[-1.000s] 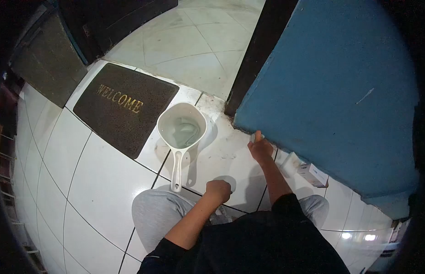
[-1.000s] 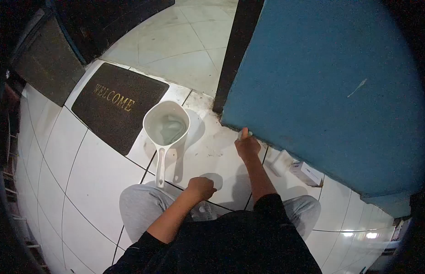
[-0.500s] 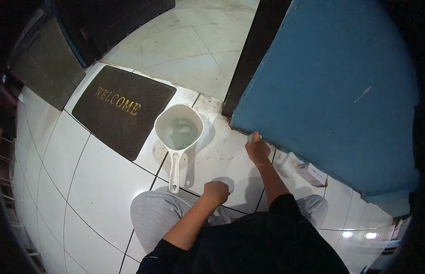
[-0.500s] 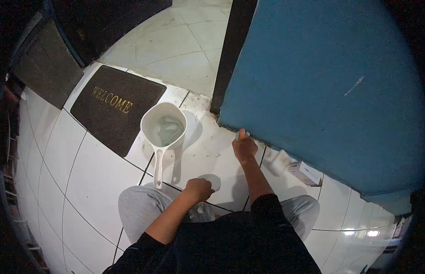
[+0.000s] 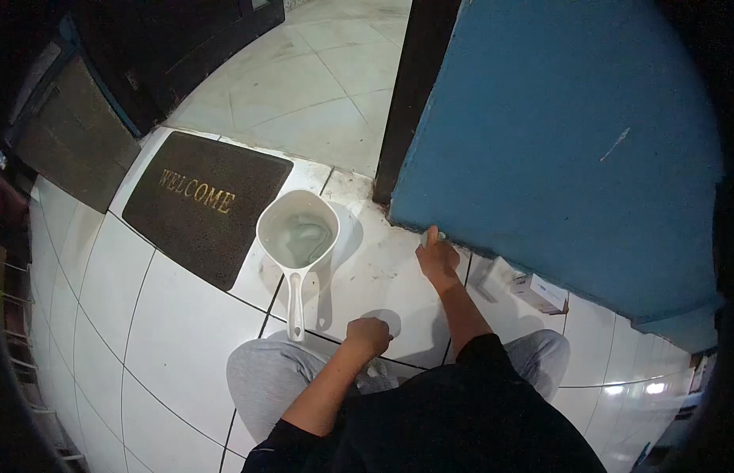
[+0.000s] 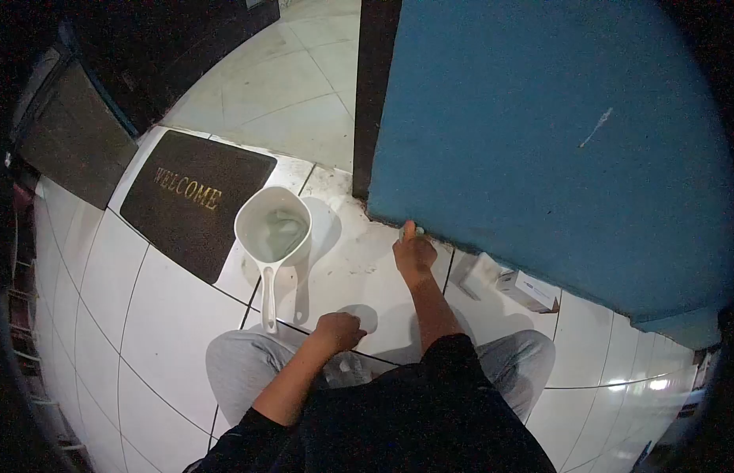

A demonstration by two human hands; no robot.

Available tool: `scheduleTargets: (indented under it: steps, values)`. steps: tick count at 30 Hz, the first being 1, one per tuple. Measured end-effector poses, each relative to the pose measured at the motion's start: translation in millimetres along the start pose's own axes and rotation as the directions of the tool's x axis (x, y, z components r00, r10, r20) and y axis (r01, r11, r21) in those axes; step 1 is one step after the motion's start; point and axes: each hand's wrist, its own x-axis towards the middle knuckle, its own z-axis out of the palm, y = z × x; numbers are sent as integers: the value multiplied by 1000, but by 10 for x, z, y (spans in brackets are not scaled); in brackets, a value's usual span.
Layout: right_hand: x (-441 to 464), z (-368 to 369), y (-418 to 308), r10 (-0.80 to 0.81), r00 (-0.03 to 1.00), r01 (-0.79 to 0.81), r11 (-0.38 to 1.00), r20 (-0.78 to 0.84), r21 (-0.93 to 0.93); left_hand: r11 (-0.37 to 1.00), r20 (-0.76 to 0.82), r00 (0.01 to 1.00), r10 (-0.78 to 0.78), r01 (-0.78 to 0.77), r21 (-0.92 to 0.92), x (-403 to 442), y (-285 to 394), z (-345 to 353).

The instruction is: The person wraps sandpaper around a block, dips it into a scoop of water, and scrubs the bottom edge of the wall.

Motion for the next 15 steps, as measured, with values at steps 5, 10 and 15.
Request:
scheduleTargets:
  steps: [5,10,15]
  values:
    - [-371,-87,-11,-6,986,7,1000,164,-9,999,3,1000,-14,14,-31,16,13,18]
    - [-244,-44,-21,38,983,-38,999,181,-4,999,17,1000,-17,18,-46,9,17,12]
    - [74,-29,37,-2,991,-3,999,134,38,999,-23,1000,-5,4,-35,-10,1,-10]
